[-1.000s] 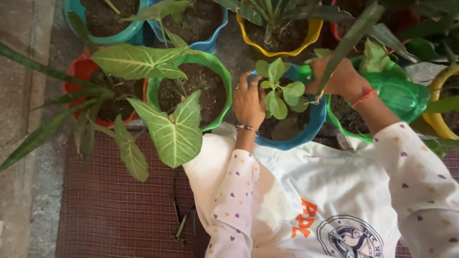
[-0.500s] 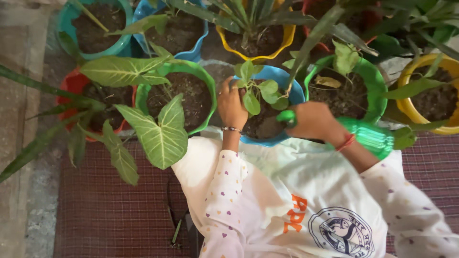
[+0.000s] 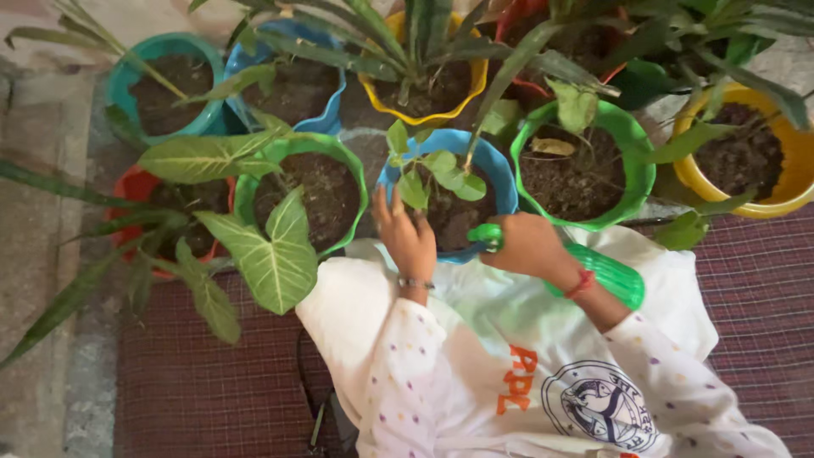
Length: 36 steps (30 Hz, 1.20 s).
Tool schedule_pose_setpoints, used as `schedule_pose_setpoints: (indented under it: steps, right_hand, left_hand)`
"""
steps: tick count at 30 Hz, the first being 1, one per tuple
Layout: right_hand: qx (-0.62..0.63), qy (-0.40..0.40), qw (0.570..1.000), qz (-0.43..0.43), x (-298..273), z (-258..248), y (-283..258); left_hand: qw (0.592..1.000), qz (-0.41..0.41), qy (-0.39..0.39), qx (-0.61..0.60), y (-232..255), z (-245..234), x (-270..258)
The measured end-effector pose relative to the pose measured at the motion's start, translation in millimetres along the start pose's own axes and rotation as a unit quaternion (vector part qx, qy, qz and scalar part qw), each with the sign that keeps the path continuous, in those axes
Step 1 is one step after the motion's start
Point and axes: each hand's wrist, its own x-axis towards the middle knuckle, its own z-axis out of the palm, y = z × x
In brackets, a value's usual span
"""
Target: The person waters several potted plants using a green spray bottle. They systematically move from one pot to the next, spraying water onto the soil and leaves of each plant.
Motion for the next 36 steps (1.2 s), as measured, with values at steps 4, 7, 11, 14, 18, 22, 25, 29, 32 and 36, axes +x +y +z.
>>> schedule_pose_setpoints:
  steps: [4, 7, 11, 14, 18, 22, 25, 29, 32, 36]
  right_hand:
    - [-0.068, -0.051, 0.990, 0.111, -6, -28, 52]
    - [-0.085, -0.025, 0.989, 0.120, 0, -52, 86]
    - [-0.154, 0.041, 0.981, 0.112, 14, -69, 116]
    - [-0.155, 0.033, 0.978, 0.138, 35, -70, 125]
    - [-0.139, 0.060, 0.980, 0.131, 56, -68, 131]
    - [-0.126, 0.071, 0.980, 0.135, 71, -60, 134]
    - [-0.120, 0.053, 0.980, 0.152, 74, -57, 133]
    - [-0.136, 0.040, 0.975, 0.171, 75, -54, 125]
    - [-0.112, 0.024, 0.977, 0.179, 70, -56, 121]
    - [-0.113, 0.037, 0.983, 0.138, 52, -62, 121]
  left_hand:
    - [0.987, -0.062, 0.087, -0.118, 39, 0, -61]
    - [0.987, -0.045, 0.063, -0.138, 77, 16, -86]
    - [0.976, 0.041, -0.107, -0.186, 113, 47, -67]
    - [0.969, 0.127, -0.177, -0.120, 120, 89, -22]
    - [0.956, 0.182, -0.229, 0.015, 107, 125, 2]
    - [0.949, 0.185, -0.251, 0.031, 92, 135, -4]
    - [0.953, 0.183, -0.239, 0.040, 91, 137, -6]
    - [0.955, 0.181, -0.235, 0.013, 93, 134, -5]
    - [0.954, 0.182, -0.239, 0.013, 94, 133, -3]
    - [0.957, 0.182, -0.226, -0.004, 93, 131, -2]
